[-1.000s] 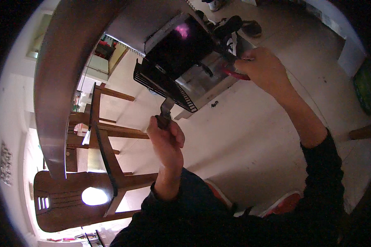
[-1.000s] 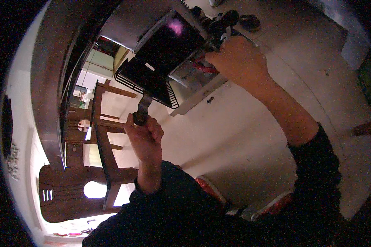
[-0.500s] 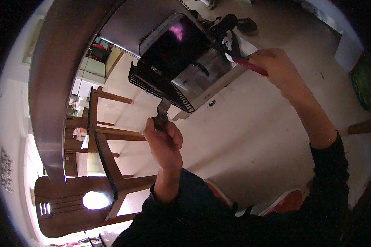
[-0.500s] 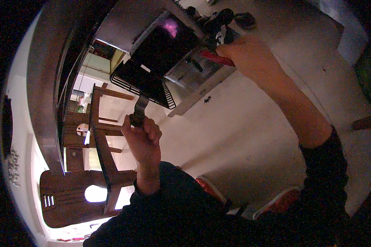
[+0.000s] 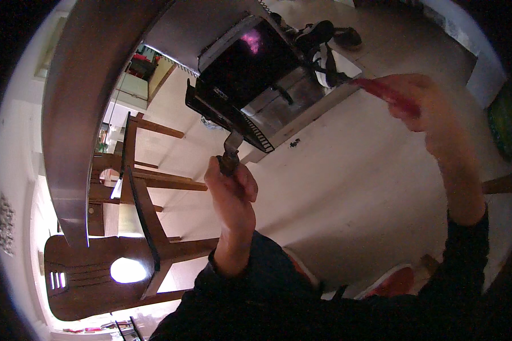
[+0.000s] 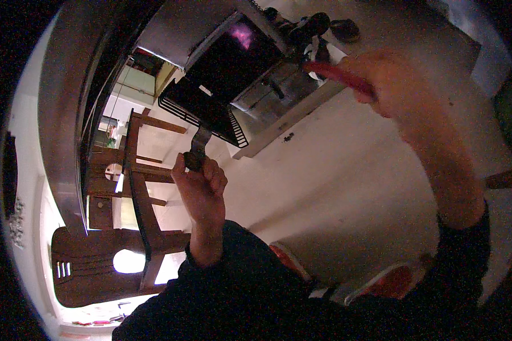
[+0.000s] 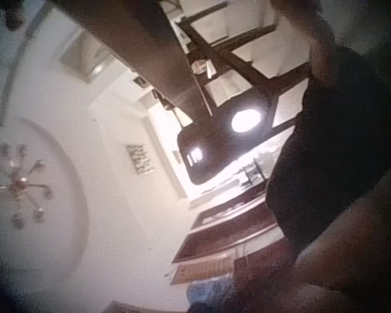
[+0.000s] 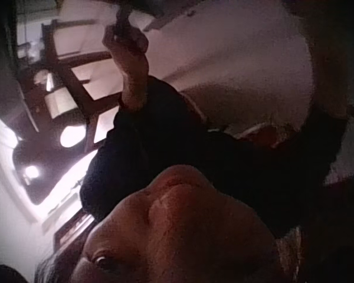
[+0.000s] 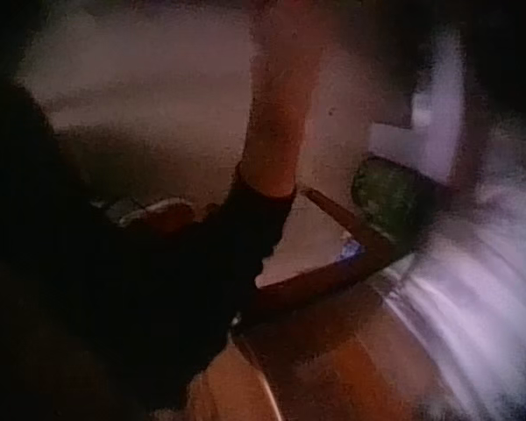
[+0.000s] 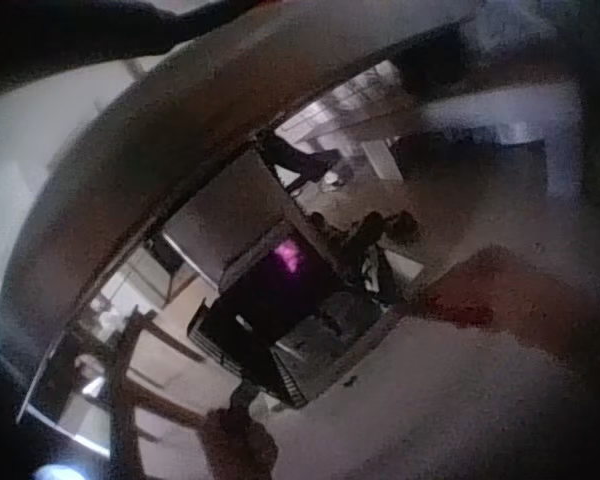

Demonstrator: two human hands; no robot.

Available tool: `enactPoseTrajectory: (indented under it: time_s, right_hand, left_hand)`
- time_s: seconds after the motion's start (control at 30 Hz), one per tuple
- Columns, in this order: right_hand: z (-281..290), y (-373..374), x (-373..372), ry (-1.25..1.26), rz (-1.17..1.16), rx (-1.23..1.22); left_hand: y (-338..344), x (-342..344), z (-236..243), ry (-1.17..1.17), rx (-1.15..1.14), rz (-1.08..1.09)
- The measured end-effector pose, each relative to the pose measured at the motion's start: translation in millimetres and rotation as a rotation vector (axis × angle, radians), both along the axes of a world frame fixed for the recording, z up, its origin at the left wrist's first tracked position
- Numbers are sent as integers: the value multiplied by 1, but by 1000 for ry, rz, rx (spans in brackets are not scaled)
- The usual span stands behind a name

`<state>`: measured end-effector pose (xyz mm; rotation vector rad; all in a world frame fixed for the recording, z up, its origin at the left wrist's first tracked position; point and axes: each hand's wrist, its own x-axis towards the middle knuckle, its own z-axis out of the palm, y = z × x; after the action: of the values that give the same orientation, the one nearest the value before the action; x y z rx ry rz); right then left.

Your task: The person moves a portable gas heater from the floor to a table, then uses a screwdriver to remove screws from the heater's casing. The person continues to unscrew multiple fasteners to access the internal components.

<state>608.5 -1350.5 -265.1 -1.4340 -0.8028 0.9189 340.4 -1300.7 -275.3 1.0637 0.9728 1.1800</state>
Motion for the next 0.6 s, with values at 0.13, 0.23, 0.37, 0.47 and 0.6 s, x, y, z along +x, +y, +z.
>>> enactPoseTrajectory:
  time_s: [0.13, 0.23, 0.37, 0.47, 0.6]
  right_hand:
    - [-9, 16, -14, 86, 0, 27]
    - [-20, 29, -20, -413, 122, 187]
    - [-44, 40, -33, -185, -3, 106]
    - [-60, 49, -40, -233, -1, 57]
    - [-68, 51, -43, -362, -39, 31]
  left_hand:
    - [1, 1, 0, -5, -16, 7]
    - [0, -1, 1, 4, -1, -9]
    - [-1, -4, 1, 21, -18, -10]
    - [0, -3, 0, 7, -8, -15]
    - [-1, -2, -1, -6, -12, -20]
